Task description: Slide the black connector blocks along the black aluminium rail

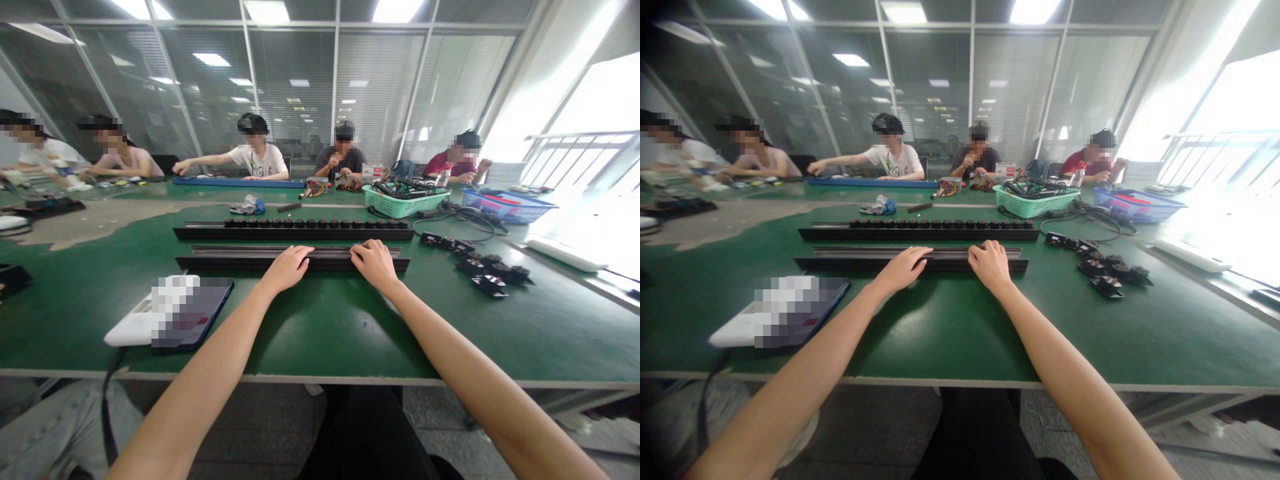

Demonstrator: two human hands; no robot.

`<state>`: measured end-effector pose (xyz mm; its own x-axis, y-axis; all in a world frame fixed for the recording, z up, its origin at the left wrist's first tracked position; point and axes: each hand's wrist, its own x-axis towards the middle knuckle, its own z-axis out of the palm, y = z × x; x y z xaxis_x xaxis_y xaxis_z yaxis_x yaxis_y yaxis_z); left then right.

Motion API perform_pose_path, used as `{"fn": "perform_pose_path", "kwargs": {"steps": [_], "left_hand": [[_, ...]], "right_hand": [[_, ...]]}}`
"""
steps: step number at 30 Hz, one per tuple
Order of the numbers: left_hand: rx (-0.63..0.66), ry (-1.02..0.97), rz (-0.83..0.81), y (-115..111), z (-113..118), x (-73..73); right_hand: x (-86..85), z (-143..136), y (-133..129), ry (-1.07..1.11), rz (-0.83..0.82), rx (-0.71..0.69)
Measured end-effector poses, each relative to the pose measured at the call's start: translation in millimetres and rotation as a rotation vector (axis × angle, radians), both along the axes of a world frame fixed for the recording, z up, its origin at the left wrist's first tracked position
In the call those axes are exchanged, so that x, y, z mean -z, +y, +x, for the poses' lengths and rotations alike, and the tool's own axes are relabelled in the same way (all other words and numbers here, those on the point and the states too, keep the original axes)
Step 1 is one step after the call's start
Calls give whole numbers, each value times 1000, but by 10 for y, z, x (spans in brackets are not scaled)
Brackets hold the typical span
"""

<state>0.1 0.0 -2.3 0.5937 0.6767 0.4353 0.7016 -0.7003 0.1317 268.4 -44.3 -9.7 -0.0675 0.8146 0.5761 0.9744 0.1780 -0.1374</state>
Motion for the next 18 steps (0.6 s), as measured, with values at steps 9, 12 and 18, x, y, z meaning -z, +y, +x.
{"fn": "perform_pose_path", "kwargs": {"steps": [9,12,18], "left_hand": [[4,-2,3,-2,3,-5],[5,2,2,1,7,-4],[7,-4,8,23,-2,13]], "right_hand": [[24,58,29,60,-27,-16],[36,71,46,95,-38,-9],[31,64,60,55,-37,70]]}}
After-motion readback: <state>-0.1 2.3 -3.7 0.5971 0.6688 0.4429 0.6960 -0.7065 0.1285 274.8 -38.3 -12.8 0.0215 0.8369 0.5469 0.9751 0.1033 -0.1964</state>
